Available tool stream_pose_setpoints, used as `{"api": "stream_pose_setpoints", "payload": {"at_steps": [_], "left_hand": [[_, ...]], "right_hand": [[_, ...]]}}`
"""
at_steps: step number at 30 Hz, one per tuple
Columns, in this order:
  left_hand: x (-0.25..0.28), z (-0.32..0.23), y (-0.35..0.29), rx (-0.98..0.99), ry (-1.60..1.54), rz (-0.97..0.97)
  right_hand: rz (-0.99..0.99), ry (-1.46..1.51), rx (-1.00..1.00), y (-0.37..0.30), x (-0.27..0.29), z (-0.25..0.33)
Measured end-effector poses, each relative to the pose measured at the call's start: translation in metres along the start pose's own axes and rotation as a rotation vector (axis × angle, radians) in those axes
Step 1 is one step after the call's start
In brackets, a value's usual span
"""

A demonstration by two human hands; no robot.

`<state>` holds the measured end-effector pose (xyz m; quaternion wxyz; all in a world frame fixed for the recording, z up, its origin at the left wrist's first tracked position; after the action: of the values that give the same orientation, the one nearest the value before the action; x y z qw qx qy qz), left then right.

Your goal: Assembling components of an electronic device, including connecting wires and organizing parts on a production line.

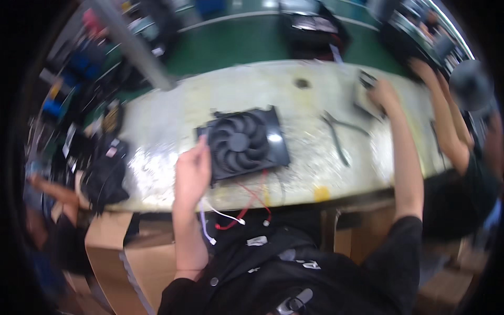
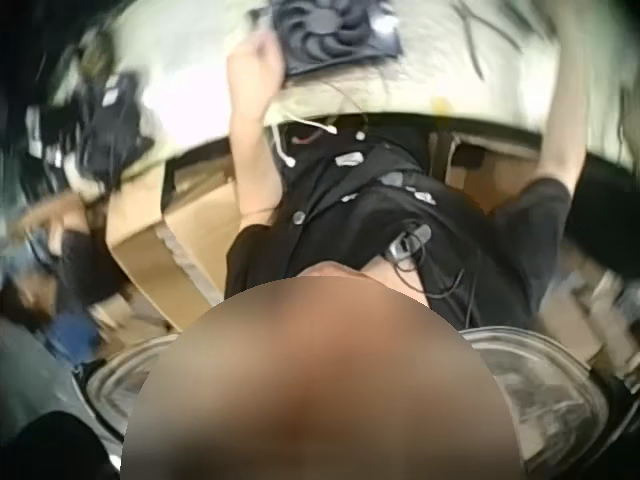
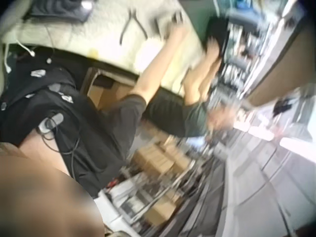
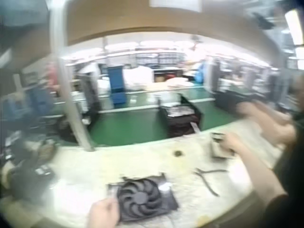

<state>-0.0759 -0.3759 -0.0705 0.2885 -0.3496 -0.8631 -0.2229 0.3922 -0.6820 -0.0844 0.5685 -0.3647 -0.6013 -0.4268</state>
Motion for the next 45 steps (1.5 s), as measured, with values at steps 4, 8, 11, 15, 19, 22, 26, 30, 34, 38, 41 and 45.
{"api": "stream_pose_setpoints", "payload": {"at_steps": [4,8,11,15,19,22,26,30,34,38,41,45], "left_hand": [[0.01,0.012,-0.01,0.065,-0.12,-0.031],[0.012,0.009,-0.015,0.03,-0.13,-0.026],[0.009,0.01,-0.015,0.022,-0.171,0.007],[0.004,0.011,-0.01,0.055,-0.253,0.054],[0.001,0.022,-0.012,0.051,-0.312,0.064],[0.002,0.033,-0.014,0.148,-0.358,-0.017],[-0.001,0.046,-0.019,0.312,-0.684,-0.004],[-0.008,0.043,-0.021,0.295,-0.712,0.029],[-0.004,0.046,-0.029,0.301,-0.724,-0.028],[0.003,0.047,-0.034,0.348,-0.575,0.007],[0.006,0.033,-0.036,0.376,-0.662,0.004],[0.002,0.041,-0.036,0.335,-0.802,-0.043]], "right_hand": [[-0.038,-0.012,0.047,0.009,-0.006,0.014],[0.039,-0.043,0.055,0.018,-0.016,0.007],[0.069,0.147,-0.075,-0.001,0.0,0.016],[-0.176,0.11,0.096,0.004,0.002,-0.023],[-0.192,0.387,0.066,-0.011,0.009,-0.019],[-0.429,0.718,-0.032,-0.05,0.049,0.008],[-0.289,1.334,0.173,-0.087,0.083,0.055],[-0.13,1.512,0.224,-0.145,0.109,0.096],[0.08,1.586,0.327,-0.18,0.109,0.142],[0.236,1.517,0.437,-0.195,0.098,0.185],[0.208,1.448,0.542,-0.206,0.106,0.222],[0.125,1.34,0.683,-0.21,0.103,0.287]]}}
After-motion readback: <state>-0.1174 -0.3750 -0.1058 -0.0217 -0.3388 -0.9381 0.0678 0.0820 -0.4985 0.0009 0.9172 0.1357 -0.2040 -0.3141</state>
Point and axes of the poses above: each hand's wrist, its own y-axis towards the middle knuckle, its own x-axis out of the back of the hand, z = x × y, the point moved 9 cm from there along y, towards the middle knuckle, and after that the axes turned 3 degrees about -y, right-handed, at the moved point
